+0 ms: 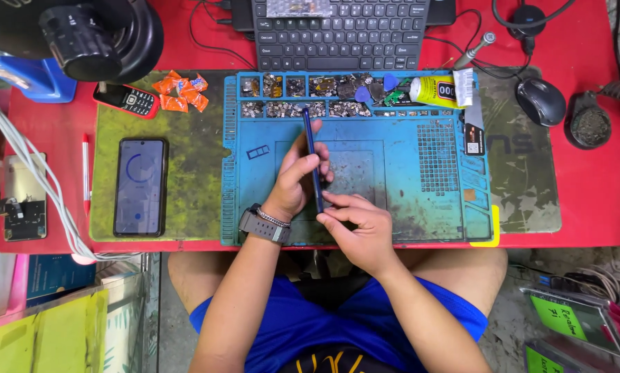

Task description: The person disassembles a smartphone by prying open the back cover with a plastic tool. They then use a screwdriver to remove screws from the internal frame and separate the back cover from the main body.

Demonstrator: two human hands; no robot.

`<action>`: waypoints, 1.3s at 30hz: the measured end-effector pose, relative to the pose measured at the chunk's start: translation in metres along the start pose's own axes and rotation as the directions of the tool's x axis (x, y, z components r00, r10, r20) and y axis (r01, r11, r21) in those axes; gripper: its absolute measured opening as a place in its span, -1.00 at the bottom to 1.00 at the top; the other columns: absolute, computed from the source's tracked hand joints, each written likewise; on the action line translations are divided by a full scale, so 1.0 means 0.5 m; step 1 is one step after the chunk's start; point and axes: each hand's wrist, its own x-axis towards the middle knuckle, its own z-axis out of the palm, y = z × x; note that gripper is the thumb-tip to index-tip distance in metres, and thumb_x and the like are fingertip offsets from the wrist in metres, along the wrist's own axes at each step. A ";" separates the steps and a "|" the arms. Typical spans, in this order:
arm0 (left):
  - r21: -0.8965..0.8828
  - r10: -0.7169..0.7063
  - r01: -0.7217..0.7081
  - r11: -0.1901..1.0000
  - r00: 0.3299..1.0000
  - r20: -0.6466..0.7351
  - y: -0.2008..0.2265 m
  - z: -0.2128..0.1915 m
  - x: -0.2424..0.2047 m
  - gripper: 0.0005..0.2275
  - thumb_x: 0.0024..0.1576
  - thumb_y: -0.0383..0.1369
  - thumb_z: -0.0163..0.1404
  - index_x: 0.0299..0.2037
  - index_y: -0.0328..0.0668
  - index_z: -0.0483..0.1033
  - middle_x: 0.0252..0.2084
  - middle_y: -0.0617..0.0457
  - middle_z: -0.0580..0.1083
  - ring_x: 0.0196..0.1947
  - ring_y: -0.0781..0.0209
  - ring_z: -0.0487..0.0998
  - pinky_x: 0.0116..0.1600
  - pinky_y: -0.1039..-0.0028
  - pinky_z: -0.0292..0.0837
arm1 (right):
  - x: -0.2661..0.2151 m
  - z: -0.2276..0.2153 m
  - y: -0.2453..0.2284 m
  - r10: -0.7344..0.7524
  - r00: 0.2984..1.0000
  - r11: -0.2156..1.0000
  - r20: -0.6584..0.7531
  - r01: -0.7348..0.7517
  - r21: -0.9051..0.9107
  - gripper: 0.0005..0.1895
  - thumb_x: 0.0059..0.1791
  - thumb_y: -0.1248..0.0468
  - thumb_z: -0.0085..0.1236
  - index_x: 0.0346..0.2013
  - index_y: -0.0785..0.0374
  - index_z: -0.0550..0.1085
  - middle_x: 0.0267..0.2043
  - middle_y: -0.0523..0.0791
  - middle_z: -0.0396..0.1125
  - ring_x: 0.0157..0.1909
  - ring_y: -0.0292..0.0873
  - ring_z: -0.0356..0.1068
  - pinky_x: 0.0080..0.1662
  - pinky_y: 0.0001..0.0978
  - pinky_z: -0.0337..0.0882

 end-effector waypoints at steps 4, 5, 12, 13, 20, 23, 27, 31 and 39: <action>-0.109 -0.158 0.168 0.980 0.982 0.100 -0.028 -0.054 0.017 -0.38 0.20 0.04 -0.23 0.18 -0.50 0.37 -0.34 -0.21 0.53 -0.37 0.10 0.64 -0.21 0.42 0.60 | 0.003 0.009 -0.012 0.020 0.999 0.999 0.048 -0.021 0.024 -0.91 -0.16 0.42 0.45 -0.39 0.24 0.70 -0.22 0.00 0.59 -0.24 -0.05 0.61 -0.24 -0.28 0.58; -0.168 -0.170 0.203 0.965 0.966 0.193 -0.011 -0.046 0.017 -0.28 0.15 0.12 -0.22 0.21 -0.55 0.32 -0.29 -0.26 0.55 -0.33 0.06 0.66 -0.20 0.41 0.62 | 0.004 0.009 -0.011 0.017 0.999 1.000 0.034 -0.017 0.024 -0.90 -0.15 0.43 0.45 -0.36 0.25 0.70 -0.21 0.01 0.59 -0.25 -0.07 0.61 -0.25 -0.30 0.59; -0.342 -0.150 0.328 0.880 0.878 0.455 0.000 -0.037 0.023 -0.04 -0.04 0.24 -0.07 0.30 -0.65 0.14 -0.17 -0.46 0.52 -0.21 -0.13 0.68 -0.13 0.26 0.65 | -0.009 0.012 0.016 -0.051 0.999 0.999 0.013 0.051 0.008 -0.80 -0.10 0.42 0.42 -0.18 0.27 0.68 -0.31 0.02 0.47 -0.39 -0.15 0.52 -0.37 -0.33 0.49; -0.342 -0.148 0.325 0.882 0.879 0.453 0.015 -0.026 0.020 -0.04 -0.04 0.24 -0.07 0.30 -0.65 0.14 -0.17 -0.46 0.52 -0.21 -0.13 0.68 -0.13 0.26 0.65 | -0.011 0.012 0.019 -0.051 0.999 0.999 0.016 0.051 0.010 -0.80 -0.10 0.42 0.42 -0.18 0.27 0.68 -0.31 0.02 0.47 -0.39 -0.15 0.52 -0.37 -0.33 0.49; -0.361 -0.113 0.189 0.913 0.968 0.223 -0.013 -0.043 0.014 -0.35 0.13 0.04 -0.16 0.14 -0.54 0.34 -0.21 -0.40 0.48 -0.37 -0.09 0.55 -0.29 0.16 0.59 | 0.023 -0.018 0.052 -0.066 0.995 0.986 0.073 0.076 -0.146 -0.87 -0.12 0.39 0.38 -0.28 0.19 0.69 -0.40 -0.01 0.44 -0.43 0.00 0.49 -0.37 -0.23 0.45; -0.246 -0.016 0.017 0.969 1.000 0.006 -0.021 -0.030 0.014 -0.55 0.19 -0.21 -0.04 0.20 -0.35 0.31 -0.17 -0.19 0.41 -0.39 0.08 0.47 -0.37 0.17 0.60 | 0.119 -0.083 0.094 -0.110 0.992 0.930 0.063 0.125 -0.344 -0.88 -0.07 0.40 0.31 -0.27 0.18 0.68 -0.36 0.00 0.46 -0.33 0.09 0.48 -0.23 -0.13 0.45; -0.049 0.133 -0.140 0.989 0.983 -0.127 -0.021 -0.015 0.017 -0.52 0.10 -0.42 0.21 0.16 -0.14 0.23 -0.23 -0.02 0.35 -0.36 0.14 0.52 -0.39 0.27 0.64 | 0.307 -0.170 0.156 -0.260 0.964 0.665 0.059 0.224 -0.712 -0.85 0.02 0.41 0.26 -0.16 0.20 0.68 -0.27 0.03 0.49 -0.18 0.18 0.44 -0.03 -0.04 0.42; 0.023 0.200 -0.199 0.980 0.967 -0.161 -0.041 -0.027 0.025 -0.53 0.03 -0.43 0.27 0.06 -0.04 0.26 -0.10 0.10 0.39 -0.15 0.26 0.47 -0.13 0.47 0.56 | 0.416 -0.189 0.224 -0.204 0.968 0.451 0.143 0.223 -0.864 -0.77 -0.03 0.26 0.33 -0.07 0.08 0.68 -0.21 -0.08 0.50 -0.10 0.04 0.38 -0.01 -0.17 0.42; 0.037 0.042 -0.033 0.999 0.967 -0.252 -0.015 -0.010 0.028 -0.39 -0.12 -0.36 0.29 0.14 -0.14 0.25 -0.03 -0.01 0.37 -0.04 0.10 0.42 0.08 0.34 0.44 | 0.452 -0.170 0.288 0.041 0.986 0.126 0.163 0.157 -0.979 -0.65 -0.03 -0.17 0.22 -0.04 -0.20 0.69 -0.07 -0.17 0.56 0.00 0.18 0.34 -0.17 -0.05 0.42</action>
